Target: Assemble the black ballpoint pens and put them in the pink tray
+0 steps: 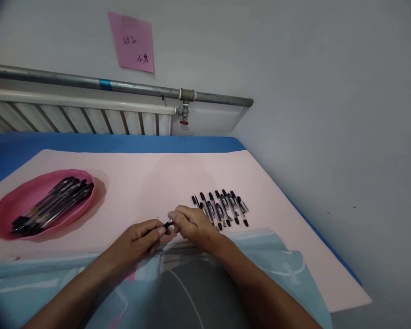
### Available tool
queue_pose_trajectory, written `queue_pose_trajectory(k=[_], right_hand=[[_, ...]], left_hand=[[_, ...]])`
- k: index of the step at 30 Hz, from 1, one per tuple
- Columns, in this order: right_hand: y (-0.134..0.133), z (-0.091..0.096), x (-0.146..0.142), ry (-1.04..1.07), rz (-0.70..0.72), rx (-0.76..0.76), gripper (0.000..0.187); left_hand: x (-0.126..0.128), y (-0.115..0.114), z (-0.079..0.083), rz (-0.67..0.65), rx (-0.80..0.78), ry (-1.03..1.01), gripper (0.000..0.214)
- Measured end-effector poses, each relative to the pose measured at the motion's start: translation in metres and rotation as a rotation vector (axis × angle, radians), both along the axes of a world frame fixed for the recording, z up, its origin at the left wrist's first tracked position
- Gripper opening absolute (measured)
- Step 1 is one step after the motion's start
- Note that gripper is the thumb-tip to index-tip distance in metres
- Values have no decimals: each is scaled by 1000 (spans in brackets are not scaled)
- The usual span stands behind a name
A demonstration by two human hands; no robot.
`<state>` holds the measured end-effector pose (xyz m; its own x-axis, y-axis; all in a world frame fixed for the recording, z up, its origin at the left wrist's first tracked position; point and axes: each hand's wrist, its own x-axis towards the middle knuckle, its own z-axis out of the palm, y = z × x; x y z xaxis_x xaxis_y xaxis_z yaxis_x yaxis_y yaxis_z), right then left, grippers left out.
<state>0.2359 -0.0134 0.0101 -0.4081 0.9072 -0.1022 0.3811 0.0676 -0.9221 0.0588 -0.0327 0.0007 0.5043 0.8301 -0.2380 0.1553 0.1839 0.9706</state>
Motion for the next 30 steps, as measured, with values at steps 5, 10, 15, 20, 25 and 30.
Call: queue_pose_trajectory(k=[5, 10, 15, 20, 25, 30], right_hand=[[0, 3, 3, 82, 71, -6, 13], [1, 4, 4, -62, 67, 51, 28], [1, 7, 6, -61, 140, 80, 15], [0, 8, 4, -151, 142, 145, 21], [0, 3, 0, -103, 91, 20, 32], [-2, -4, -3, 0, 31, -122, 35]], left_hand=[[-1, 0, -1, 3, 13, -4, 31], [-2, -1, -2, -27, 58, 53, 30], [-3, 0, -2, -37, 65, 67, 29], [-3, 0, 2, -60, 120, 155, 29], [-4, 0, 0, -65, 356, 278, 27], [-6, 0, -4, -18, 606, 457, 31]])
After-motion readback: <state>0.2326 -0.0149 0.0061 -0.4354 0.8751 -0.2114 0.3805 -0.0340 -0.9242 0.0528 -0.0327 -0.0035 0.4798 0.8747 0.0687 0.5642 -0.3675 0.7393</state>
